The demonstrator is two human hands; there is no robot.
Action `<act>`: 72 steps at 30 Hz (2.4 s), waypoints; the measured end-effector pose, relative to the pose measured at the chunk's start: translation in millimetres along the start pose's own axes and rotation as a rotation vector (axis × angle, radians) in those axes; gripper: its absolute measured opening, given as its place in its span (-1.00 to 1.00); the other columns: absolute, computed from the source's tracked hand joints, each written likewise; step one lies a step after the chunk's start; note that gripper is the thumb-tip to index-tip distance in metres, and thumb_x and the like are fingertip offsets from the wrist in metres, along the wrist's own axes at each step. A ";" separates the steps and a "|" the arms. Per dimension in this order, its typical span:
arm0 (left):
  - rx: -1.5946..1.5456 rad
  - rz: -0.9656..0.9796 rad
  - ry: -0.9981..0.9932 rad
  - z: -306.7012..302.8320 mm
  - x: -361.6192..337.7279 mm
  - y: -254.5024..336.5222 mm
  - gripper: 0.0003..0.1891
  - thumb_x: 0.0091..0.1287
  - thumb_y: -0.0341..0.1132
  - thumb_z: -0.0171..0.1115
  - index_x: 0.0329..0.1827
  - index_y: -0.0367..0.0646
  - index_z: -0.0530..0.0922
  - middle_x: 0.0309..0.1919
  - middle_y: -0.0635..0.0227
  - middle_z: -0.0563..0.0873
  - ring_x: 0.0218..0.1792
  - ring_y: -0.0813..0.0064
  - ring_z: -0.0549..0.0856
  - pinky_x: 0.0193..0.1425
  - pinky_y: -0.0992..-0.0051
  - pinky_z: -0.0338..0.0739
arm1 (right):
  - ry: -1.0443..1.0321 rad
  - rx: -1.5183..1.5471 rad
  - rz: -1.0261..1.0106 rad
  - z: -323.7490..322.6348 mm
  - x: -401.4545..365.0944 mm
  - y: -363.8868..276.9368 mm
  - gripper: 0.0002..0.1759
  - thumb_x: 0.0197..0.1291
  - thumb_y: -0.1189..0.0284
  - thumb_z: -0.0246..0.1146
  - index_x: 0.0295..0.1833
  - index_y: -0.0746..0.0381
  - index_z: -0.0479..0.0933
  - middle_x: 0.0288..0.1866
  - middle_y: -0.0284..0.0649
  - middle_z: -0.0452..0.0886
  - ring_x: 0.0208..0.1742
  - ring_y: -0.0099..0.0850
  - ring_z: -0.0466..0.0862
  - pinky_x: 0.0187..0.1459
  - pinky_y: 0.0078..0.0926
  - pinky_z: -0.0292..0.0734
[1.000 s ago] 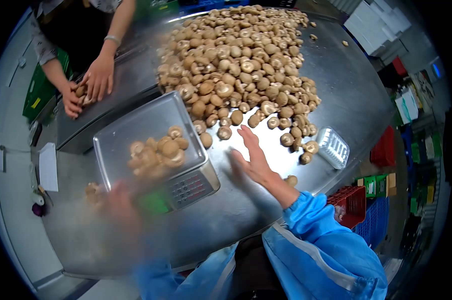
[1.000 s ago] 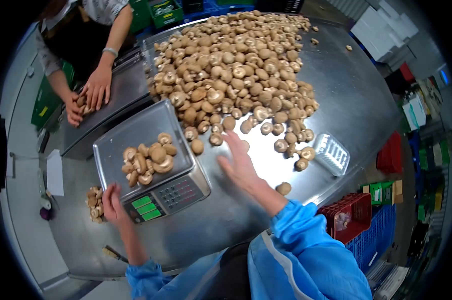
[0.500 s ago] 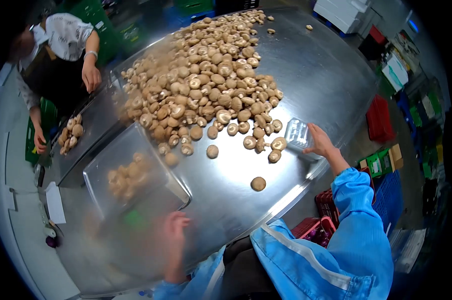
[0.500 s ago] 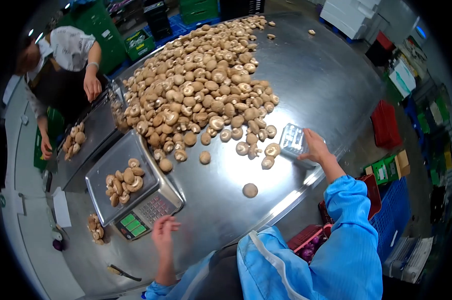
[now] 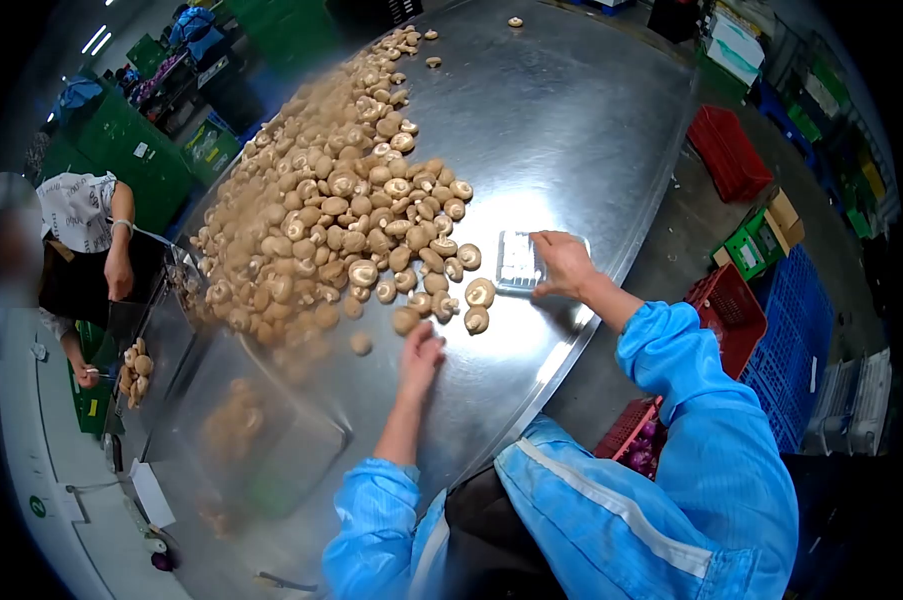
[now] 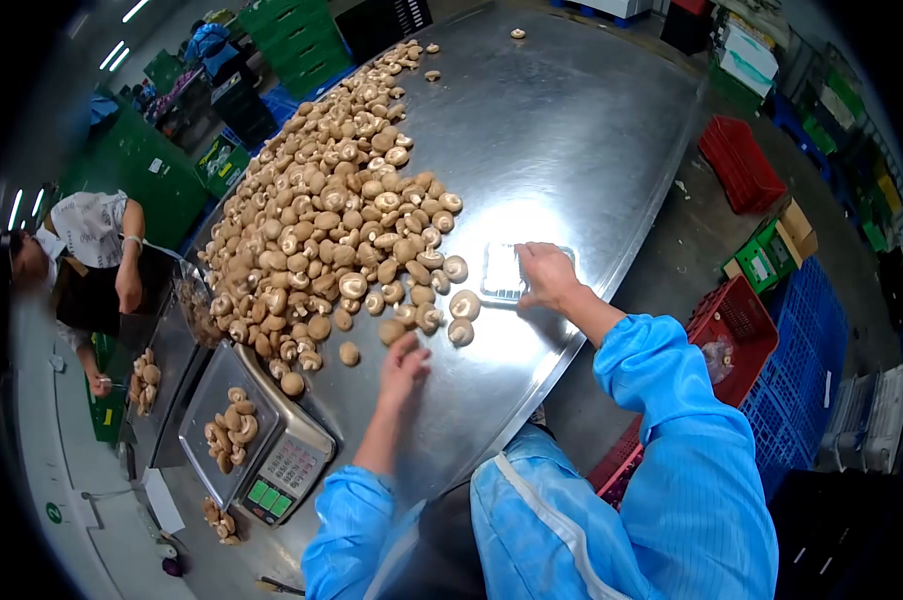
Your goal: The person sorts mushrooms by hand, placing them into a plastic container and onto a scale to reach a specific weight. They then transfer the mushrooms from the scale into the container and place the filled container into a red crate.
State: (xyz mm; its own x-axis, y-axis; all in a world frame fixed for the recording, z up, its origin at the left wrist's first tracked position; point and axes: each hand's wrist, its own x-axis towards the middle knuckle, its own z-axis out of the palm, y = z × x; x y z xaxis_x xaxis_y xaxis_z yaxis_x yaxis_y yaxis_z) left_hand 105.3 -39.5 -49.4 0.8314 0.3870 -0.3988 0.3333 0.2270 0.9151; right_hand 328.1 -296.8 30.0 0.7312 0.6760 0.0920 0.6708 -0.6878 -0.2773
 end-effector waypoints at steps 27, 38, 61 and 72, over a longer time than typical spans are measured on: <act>0.018 -0.122 0.105 -13.0 -95.6 40.9 -0.83 0.52 -0.45 -0.01 0.07 -0.32 0.42 -0.23 0.06 0.71 -0.41 0.29 0.78 -0.50 0.49 0.68 | -0.761 1.596 0.579 12.2 -118.6 -76.2 -0.23 0.45 0.12 0.19 0.59 0.25 0.11 0.25 -0.01 0.58 0.06 -0.29 0.71 0.05 -0.43 0.62; -0.470 -0.608 -0.131 31.7 -79.8 7.9 -0.51 0.49 -0.51 -0.06 0.45 -0.33 0.09 0.07 -0.24 0.62 -0.42 0.09 0.71 -0.57 0.43 0.58 | -0.264 1.067 0.726 31.9 -113.0 -76.9 -0.57 0.39 0.51 -0.01 0.33 0.35 0.38 -0.47 -0.17 0.64 -0.66 -0.48 0.54 -0.57 -0.44 0.49; -0.500 -0.028 0.392 -44.3 136.6 79.6 -0.72 0.51 -0.58 -0.15 0.23 -0.23 0.29 -0.21 0.10 0.65 -0.67 0.39 0.57 -0.76 0.56 0.29 | 0.055 1.208 0.566 119.9 164.2 -144.3 -0.60 0.60 0.38 -0.16 0.42 0.23 0.31 -0.43 -0.22 0.62 -0.73 -0.56 0.47 -0.73 -0.59 0.36; -0.476 0.020 0.324 -29.7 63.6 69.5 -0.63 0.49 -0.54 -0.11 0.33 -0.12 0.21 -0.16 0.10 0.67 -0.62 0.41 0.62 -0.71 0.60 0.36 | 0.037 1.362 0.587 102.6 83.7 -146.9 -0.49 0.62 0.25 -0.18 0.56 0.15 0.22 -0.66 -0.31 0.45 -0.69 -0.58 0.44 -0.58 -0.59 0.43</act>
State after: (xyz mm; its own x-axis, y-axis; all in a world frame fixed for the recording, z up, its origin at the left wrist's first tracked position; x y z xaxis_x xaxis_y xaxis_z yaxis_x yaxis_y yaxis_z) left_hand 168.1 27.4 -13.0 0.6317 0.6324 -0.4483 0.0197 0.5650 0.8248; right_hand 278.0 -112.1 -19.7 0.8665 0.3746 -0.3299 -0.3289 -0.0686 -0.9419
